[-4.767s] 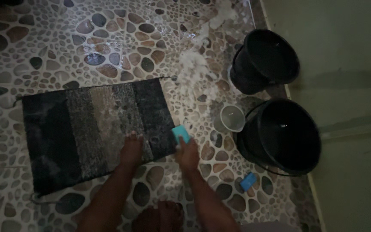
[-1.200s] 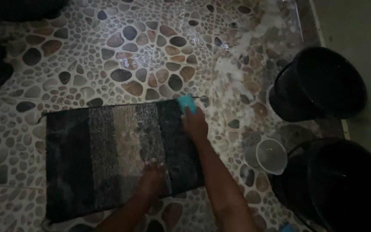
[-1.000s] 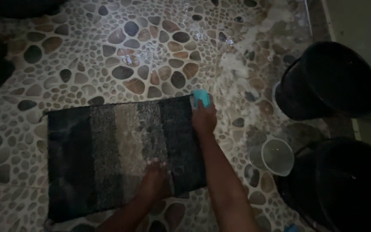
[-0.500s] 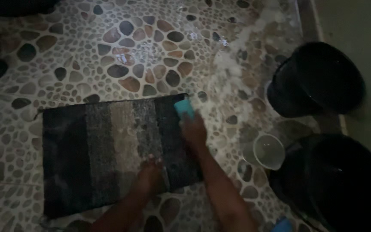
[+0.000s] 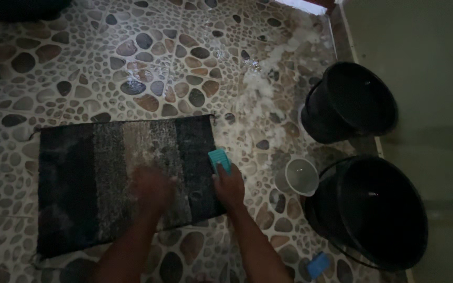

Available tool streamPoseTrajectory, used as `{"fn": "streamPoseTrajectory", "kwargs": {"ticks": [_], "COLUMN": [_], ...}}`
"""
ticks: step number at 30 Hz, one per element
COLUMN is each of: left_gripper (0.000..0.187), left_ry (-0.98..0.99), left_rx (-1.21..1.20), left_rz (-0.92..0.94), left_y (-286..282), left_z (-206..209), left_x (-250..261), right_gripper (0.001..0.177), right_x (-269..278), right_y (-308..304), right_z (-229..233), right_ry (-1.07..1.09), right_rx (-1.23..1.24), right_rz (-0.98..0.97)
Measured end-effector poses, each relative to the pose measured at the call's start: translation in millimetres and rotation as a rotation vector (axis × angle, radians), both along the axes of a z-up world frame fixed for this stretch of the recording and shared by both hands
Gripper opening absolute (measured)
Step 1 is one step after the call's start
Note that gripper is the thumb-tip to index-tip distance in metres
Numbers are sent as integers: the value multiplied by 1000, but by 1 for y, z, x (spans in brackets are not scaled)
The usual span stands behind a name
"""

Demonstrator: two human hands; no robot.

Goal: The person washes a small rug on a tiled floor by scrubbing it with a brush and soap, and rinsing it with water from a bucket using a small container.

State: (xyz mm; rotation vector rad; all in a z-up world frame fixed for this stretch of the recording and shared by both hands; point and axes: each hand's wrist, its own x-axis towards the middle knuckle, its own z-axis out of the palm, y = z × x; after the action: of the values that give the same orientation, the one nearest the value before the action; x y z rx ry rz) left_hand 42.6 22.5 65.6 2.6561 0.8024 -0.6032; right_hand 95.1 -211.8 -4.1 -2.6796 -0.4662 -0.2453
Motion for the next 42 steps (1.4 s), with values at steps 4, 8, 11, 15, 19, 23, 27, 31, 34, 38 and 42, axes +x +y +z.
{"fn": "streamPoseTrajectory", "kwargs": {"ticks": [4,8,11,15,19,23,27,31,34,38,42], "left_gripper": [114,122,116,118,120,122,114,116,114,115,103], "left_ry": [12,86,73,40,69,151,137,129,121,208,248], "left_rx": [-95,-81,-105,-141,-62,-94,-76,-185,-198,-324,-447], "left_rz": [333,388,366,350,172,55,119,216,260,291,-61], "left_y": [26,38,42,46,55,56,33,3,-29,-47,-6], "left_z": [13,-10,-19,-20,-17,-10,3,14,16,9,-6], "left_x": [-2,4,1,3,5,15,1,-22,-36,-46,-23], "right_gripper": [50,49,47,49,53,54,54,49,49,49,47], "right_x": [-7,-10,-9,-21,-50,-81,-74,-56,-45,-46,-45], "right_y": [6,7,11,12,20,17,10,-11,-33,-51,-47], "right_z": [-5,3,10,11,6,1,-7,-5,4,7,6], "right_ry": [-97,-204,-163,-11,-1,-30,-106,-184,46,-95,-45], "right_rx": [-12,-40,25,-51,-25,34,-14,-43,-152,-102,-141], "right_rz": [93,95,80,-24,-191,-311,-314,-279,-328,-303,-380]}}
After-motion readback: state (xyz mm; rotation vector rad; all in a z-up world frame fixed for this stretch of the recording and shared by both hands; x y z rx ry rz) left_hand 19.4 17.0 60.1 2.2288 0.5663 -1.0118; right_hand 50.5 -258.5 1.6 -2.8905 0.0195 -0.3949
